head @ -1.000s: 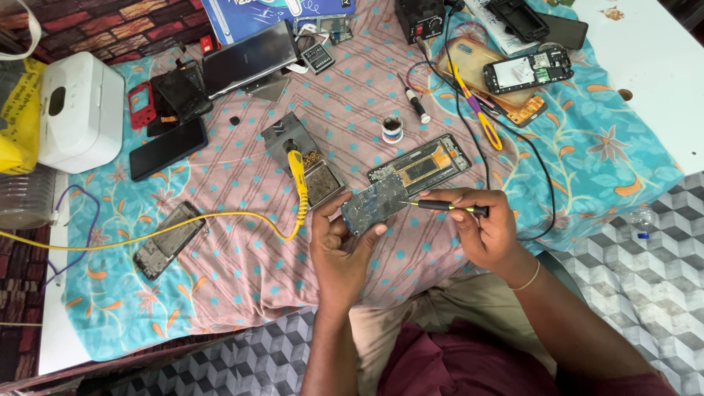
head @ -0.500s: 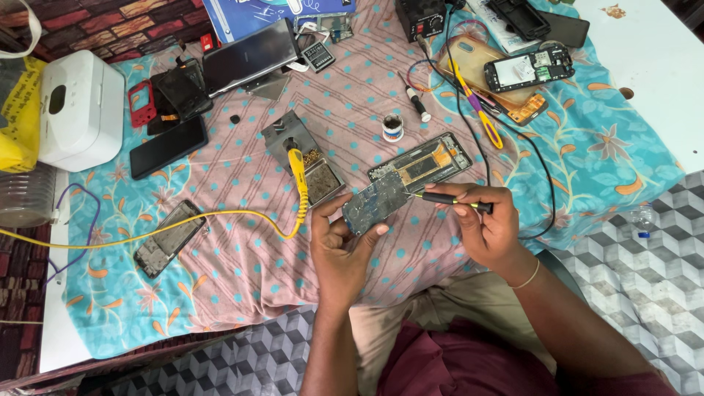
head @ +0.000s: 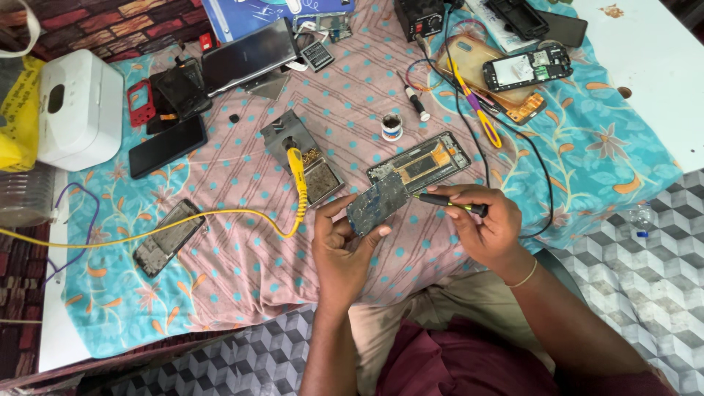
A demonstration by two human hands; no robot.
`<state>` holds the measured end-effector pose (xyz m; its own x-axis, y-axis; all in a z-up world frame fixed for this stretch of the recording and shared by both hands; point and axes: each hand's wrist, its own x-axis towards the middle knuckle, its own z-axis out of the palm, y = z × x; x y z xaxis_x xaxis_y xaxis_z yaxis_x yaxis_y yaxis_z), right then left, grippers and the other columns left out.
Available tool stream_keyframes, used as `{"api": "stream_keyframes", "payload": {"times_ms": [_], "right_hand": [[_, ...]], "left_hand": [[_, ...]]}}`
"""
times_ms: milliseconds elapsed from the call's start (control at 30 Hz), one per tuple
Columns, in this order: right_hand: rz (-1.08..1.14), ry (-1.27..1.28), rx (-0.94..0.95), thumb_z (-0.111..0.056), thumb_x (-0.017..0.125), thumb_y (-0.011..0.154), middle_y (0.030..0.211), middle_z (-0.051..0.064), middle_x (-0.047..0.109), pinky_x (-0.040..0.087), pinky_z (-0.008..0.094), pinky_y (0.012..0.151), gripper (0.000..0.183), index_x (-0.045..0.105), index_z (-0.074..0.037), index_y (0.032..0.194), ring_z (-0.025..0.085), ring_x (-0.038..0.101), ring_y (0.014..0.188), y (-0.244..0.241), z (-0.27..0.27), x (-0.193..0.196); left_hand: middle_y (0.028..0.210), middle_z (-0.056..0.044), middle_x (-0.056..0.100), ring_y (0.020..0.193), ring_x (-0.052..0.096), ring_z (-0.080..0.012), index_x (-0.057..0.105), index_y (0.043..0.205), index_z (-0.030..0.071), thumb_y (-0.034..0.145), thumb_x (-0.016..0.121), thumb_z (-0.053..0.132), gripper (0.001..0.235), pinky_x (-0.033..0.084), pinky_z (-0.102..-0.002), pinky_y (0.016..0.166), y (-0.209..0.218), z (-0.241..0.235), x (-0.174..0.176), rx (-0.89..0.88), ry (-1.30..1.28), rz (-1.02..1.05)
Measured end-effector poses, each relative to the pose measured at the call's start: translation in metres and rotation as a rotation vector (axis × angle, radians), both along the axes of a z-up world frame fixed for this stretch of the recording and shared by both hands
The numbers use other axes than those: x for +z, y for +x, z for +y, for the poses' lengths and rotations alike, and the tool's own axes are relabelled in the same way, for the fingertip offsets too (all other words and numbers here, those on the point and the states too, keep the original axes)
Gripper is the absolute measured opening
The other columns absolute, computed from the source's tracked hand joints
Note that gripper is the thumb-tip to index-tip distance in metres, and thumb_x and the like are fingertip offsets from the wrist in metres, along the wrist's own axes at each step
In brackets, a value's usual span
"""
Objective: The person holds a blue circuit board, flips it over, and uses a small tool to scrape or clean its surface. The person then places the board into a disassembled phone chassis and continues to handle the board and chassis.
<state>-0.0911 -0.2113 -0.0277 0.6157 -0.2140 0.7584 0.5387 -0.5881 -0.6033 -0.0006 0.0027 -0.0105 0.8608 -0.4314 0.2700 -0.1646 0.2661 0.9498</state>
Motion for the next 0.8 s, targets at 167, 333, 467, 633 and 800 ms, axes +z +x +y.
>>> {"api": "stream_keyframes", "payload": {"times_ms": [167,333,467,633,800], "right_hand": [[-0.045,-0.003,0.017,-0.009,0.067,0.103,0.109,0.017,0.071,0.062,0.032,0.088,0.019,0.054,0.000,0.113,0.030,0.076,0.113,0.000,-0.002,-0.007],[-0.013,0.016,-0.025,-0.007,0.069,0.099,0.108,0.015,0.074,0.061,0.031,0.081,0.017,0.060,-0.001,0.111,0.025,0.077,0.101,0.003,-0.006,-0.011],[0.017,0.064,-0.027,-0.008,0.068,0.099,0.111,0.015,0.075,0.060,0.029,0.079,0.017,0.060,0.000,0.111,0.023,0.077,0.095,0.003,-0.008,-0.015],[-0.037,0.064,0.058,-0.008,0.064,0.104,0.112,0.014,0.070,0.061,0.032,0.090,0.015,0.057,0.001,0.115,0.026,0.075,0.111,0.006,-0.009,-0.013],[0.055,0.208,0.127,-0.009,0.057,0.106,0.120,0.020,0.071,0.062,0.034,0.089,0.017,0.052,0.001,0.118,0.025,0.073,0.108,0.002,-0.005,-0.015]], "left_hand": [[0.098,-0.011,0.077,0.091,0.070,-0.0086,0.046,0.138,0.003,0.086,0.081,-0.005,0.063,0.052,-0.019,0.075,-0.003,0.001,-0.002,0.038,0.081,-0.048],[0.086,-0.006,0.074,0.081,0.064,-0.0049,0.050,0.143,0.006,0.084,0.083,-0.003,0.069,0.049,-0.017,0.071,-0.004,-0.003,0.008,0.125,0.174,-0.143],[0.088,-0.005,0.074,0.082,0.064,-0.0073,0.056,0.140,0.005,0.082,0.084,-0.003,0.065,0.050,-0.020,0.073,-0.006,0.000,0.014,0.105,0.218,-0.145],[0.108,-0.010,0.073,0.099,0.069,-0.0122,0.056,0.132,0.002,0.078,0.088,-0.003,0.063,0.056,-0.026,0.087,-0.004,-0.001,0.018,0.085,0.145,-0.194],[0.143,-0.019,0.061,0.124,0.066,-0.0180,0.045,0.128,-0.002,0.082,0.083,-0.003,0.060,0.056,-0.033,0.102,-0.004,-0.004,0.015,0.056,0.061,-0.240]]}}
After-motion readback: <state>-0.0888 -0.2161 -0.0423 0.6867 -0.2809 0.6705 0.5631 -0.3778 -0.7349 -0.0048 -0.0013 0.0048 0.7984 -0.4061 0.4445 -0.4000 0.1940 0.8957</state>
